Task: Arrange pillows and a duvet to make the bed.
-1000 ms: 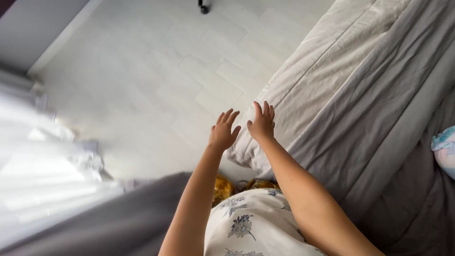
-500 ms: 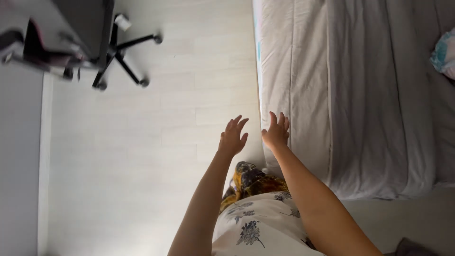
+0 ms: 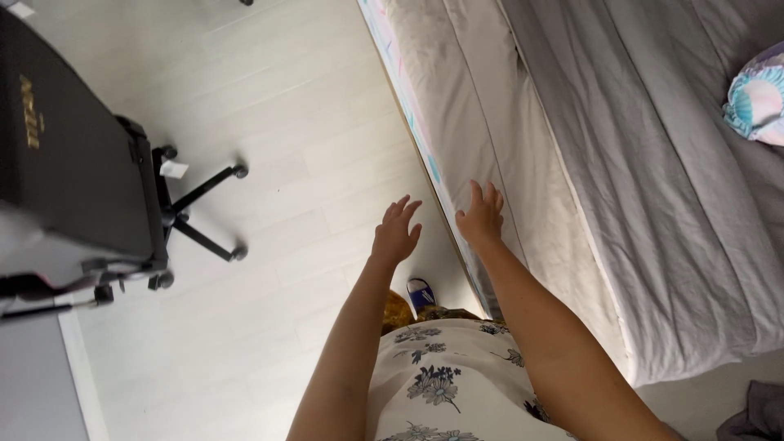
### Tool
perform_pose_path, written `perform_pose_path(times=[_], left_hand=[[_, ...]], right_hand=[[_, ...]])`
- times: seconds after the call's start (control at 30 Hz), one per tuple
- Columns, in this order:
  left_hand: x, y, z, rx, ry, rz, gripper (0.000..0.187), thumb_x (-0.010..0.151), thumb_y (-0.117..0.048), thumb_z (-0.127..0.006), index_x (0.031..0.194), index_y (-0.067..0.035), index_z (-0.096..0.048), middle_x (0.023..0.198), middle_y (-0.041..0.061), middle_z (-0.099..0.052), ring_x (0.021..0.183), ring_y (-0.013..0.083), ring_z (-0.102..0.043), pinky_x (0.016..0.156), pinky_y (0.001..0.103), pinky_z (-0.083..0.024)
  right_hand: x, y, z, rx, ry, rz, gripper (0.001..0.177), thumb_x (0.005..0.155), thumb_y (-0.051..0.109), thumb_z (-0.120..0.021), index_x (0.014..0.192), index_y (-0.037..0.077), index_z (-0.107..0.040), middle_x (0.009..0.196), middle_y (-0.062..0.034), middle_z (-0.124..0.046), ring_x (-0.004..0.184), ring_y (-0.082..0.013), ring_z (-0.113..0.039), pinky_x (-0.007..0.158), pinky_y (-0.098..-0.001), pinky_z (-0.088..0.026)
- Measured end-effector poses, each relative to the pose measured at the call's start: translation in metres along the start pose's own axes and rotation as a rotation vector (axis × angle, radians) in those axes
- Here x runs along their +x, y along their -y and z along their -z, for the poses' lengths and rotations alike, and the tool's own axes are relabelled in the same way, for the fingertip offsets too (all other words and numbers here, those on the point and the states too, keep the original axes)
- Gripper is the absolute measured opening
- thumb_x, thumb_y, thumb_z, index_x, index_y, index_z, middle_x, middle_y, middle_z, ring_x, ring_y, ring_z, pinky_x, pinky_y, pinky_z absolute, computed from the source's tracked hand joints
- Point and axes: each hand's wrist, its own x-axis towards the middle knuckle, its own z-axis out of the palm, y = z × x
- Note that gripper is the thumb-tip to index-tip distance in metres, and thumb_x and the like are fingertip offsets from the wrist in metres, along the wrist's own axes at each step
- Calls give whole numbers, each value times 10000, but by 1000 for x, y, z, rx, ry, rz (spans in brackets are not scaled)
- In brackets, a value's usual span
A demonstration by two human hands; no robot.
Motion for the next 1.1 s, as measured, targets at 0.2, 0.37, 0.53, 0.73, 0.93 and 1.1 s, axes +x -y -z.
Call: perform_pose_path(times=[0.2,0.37,0.53,0.73,0.93,1.1], left_hand=[[135,21,71,-12,-10,-105,552,949,-226,-645,1474,-282,-484,1644,25,-347,1517,339,-309,1060,568,-442],[250,43,139,53,44,-251,544,949,-213,-654,1467,-260,-494,1641,37,-361,1514,347,-319,1056,567,-451],[365,58,209,102,91,-298,552,933,-211,-665,1457,-271,-501,1639,35,-349,1516,343,-312,1043,558,-469],[494,64,258,145,162,-321,572,927,-197,-659,1467,-281,-490,1658,19,-322,1524,337,-297,1077,569,-440],[633,74,303,250,263,-326,587,941,-213,-654,1485,-310,-457,1665,-3,-275,1537,304,-247,1125,590,-369],[744,62,373,231,226,-375,624,935,-189,-647,1512,-298,-433,1676,4,-269,1543,310,-244,1116,559,-399]], right_hand=[[109,85,19,72,-106,6,790,892,197,-706,1568,204,-298,1674,-135,-159,1553,-358,-126,1103,-586,-396],[201,146,26,83,-187,-64,764,910,208,-699,1567,220,-309,1671,-147,-156,1540,-370,-125,1097,-613,-386],[281,215,50,121,-182,-149,785,882,186,-697,1556,241,-300,1667,-140,-136,1539,-368,-105,1084,-606,-394],[383,272,66,118,-205,-223,789,888,208,-696,1571,264,-305,1677,-128,-150,1550,-353,-137,1112,-605,-393],[505,318,81,155,-164,-338,827,870,208,-709,1570,270,-272,1672,-137,-106,1548,-351,-92,1113,-614,-366],[593,379,106,169,-113,-383,828,881,215,-710,1579,272,-269,1679,-121,-122,1567,-333,-100,1136,-617,-361]])
